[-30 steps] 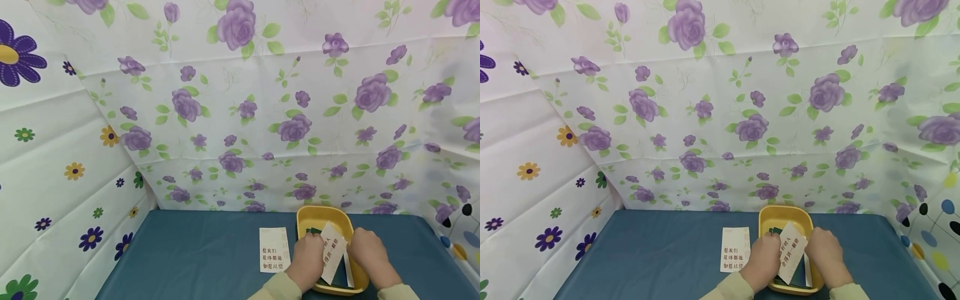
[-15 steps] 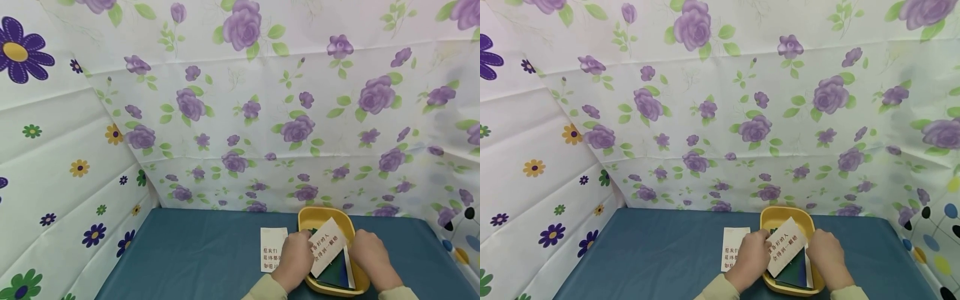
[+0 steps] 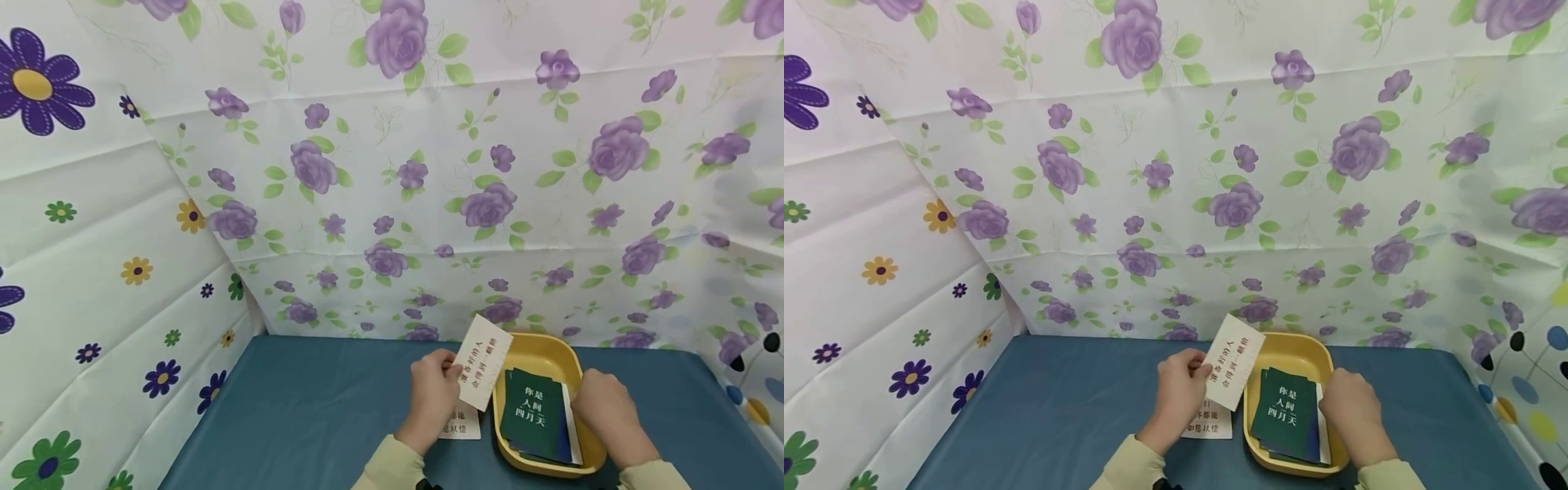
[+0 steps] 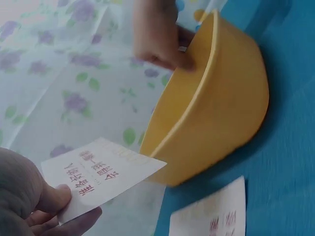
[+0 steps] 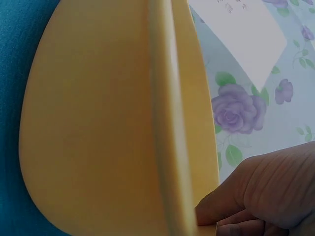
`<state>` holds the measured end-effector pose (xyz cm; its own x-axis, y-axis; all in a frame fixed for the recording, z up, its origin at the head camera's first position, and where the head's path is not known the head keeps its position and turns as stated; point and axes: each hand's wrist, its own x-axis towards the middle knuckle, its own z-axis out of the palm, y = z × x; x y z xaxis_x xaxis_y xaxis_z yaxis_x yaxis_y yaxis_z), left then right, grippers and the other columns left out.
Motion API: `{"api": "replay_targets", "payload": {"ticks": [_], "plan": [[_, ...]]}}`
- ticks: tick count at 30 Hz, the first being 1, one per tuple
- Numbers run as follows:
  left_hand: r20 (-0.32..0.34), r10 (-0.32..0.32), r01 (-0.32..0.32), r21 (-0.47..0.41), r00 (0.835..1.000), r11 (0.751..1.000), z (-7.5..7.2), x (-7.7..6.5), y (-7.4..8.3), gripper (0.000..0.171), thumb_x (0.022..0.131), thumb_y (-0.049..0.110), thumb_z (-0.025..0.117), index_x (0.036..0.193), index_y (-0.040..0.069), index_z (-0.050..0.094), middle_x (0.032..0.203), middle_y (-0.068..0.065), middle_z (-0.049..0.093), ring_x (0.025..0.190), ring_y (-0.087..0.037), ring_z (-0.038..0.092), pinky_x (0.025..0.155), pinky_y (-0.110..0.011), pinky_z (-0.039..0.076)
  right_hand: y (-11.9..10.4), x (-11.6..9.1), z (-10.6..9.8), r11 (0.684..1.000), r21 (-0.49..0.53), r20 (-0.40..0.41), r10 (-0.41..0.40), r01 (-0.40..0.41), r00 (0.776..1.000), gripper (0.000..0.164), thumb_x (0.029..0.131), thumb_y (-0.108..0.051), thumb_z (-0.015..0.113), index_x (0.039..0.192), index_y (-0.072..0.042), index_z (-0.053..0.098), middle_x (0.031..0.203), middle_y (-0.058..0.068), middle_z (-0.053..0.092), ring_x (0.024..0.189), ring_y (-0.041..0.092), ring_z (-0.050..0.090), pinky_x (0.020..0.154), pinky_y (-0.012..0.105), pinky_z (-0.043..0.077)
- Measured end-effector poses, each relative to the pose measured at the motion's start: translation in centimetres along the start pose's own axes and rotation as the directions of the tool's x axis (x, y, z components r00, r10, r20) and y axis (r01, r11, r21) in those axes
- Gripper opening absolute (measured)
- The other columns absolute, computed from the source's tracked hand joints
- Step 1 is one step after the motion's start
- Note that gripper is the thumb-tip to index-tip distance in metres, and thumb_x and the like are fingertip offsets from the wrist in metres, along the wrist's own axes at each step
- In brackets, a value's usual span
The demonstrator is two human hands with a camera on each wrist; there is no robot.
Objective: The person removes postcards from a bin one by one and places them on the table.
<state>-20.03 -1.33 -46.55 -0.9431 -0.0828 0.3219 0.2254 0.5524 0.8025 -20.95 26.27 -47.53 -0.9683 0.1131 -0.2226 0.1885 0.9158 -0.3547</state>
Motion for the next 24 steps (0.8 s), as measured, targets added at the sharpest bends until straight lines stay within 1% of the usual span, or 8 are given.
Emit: {"api": "replay_targets", "payload": {"ticks": [2,3,6,9,11,17,24], "plan": [[-0.032,-0.017,0.017,-0.001,0.999,1.0,-0.7,0.2,-0.6,0.004,0.087,0.014,0.066,0.089,0.013,0.069,0.072,0.003,0.065,0.057,0.001,0.054,0.05,-0.018,0.043,0.0,0.0,0.0,1.0,-0.005,0.003,0.0,0.0,1.0,0.014,0.083,-0.006,0.054,0.078,0.005,0.059,0.059,0.01,0.054,0.052,0.021,0.055,0.046,0.032,0.041],[-0.053,-0.021,0.022,0.013,0.998,1.0,-1.1,0.2,-0.9,0.003,0.086,0.016,0.067,0.086,0.014,0.069,0.07,0.004,0.065,0.056,0.001,0.053,0.049,-0.018,0.043,0.1,0.1,0.0,1.0,-0.008,0.002,0.0,0.0,1.0,0.014,0.083,-0.007,0.055,0.078,0.005,0.059,0.06,0.01,0.054,0.053,0.021,0.055,0.046,0.032,0.041],[-0.116,-0.031,0.04,0.08,0.993,0.996,-2.1,0.4,-1.7,0.004,0.084,0.02,0.07,0.081,0.017,0.07,0.066,0.007,0.063,0.052,0.001,0.051,0.047,-0.02,0.04,0.1,0.1,0.1,1.0,-0.013,0.004,-0.002,0.002,1.0,0.014,0.083,-0.006,0.055,0.08,0.006,0.059,0.06,0.01,0.055,0.053,0.021,0.055,0.046,0.032,0.042],[-0.164,-0.036,0.062,0.155,0.986,0.986,-3.1,0.5,-2.6,0.005,0.08,0.022,0.074,0.079,0.019,0.07,0.063,0.01,0.063,0.051,0.001,0.05,0.047,-0.021,0.039,0.1,0.2,0.1,1.0,-0.011,0.004,-0.003,0.003,1.0,0.013,0.083,-0.006,0.055,0.08,0.006,0.059,0.06,0.01,0.055,0.053,0.021,0.055,0.046,0.033,0.042],[-0.182,-0.054,0.086,0.17,0.982,0.982,-3.7,0.4,-3.4,0.005,0.079,0.021,0.075,0.078,0.018,0.07,0.063,0.009,0.063,0.051,0.0,0.051,0.047,-0.021,0.04,0.1,0.1,0.1,1.0,-0.009,0.005,-0.003,0.003,1.0,0.013,0.083,-0.006,0.054,0.079,0.006,0.059,0.059,0.01,0.054,0.053,0.021,0.055,0.046,0.033,0.042],[-0.217,-0.123,0.154,0.13,0.968,0.979,-5.4,0.2,-5.6,0.005,0.078,0.014,0.075,0.077,0.014,0.07,0.064,0.005,0.063,0.053,-0.003,0.053,0.048,-0.021,0.042,-0.1,0.0,-0.1,1.0,-0.013,0.015,0.006,-0.006,1.0,0.015,0.084,-0.007,0.055,0.082,0.007,0.059,0.061,0.01,0.054,0.054,0.021,0.055,0.046,0.033,0.042],[-0.226,-0.214,0.243,0.11,0.95,0.964,-7.0,-0.5,-8.2,0.01,0.077,0.012,0.076,0.074,0.012,0.067,0.061,0.002,0.059,0.048,-0.009,0.05,0.044,-0.024,0.04,-0.3,-0.2,-0.3,1.0,-0.009,0.028,0.014,-0.014,1.0,0.014,0.084,-0.006,0.054,0.08,0.006,0.059,0.06,0.011,0.053,0.053,0.021,0.055,0.046,0.032,0.041]]}}
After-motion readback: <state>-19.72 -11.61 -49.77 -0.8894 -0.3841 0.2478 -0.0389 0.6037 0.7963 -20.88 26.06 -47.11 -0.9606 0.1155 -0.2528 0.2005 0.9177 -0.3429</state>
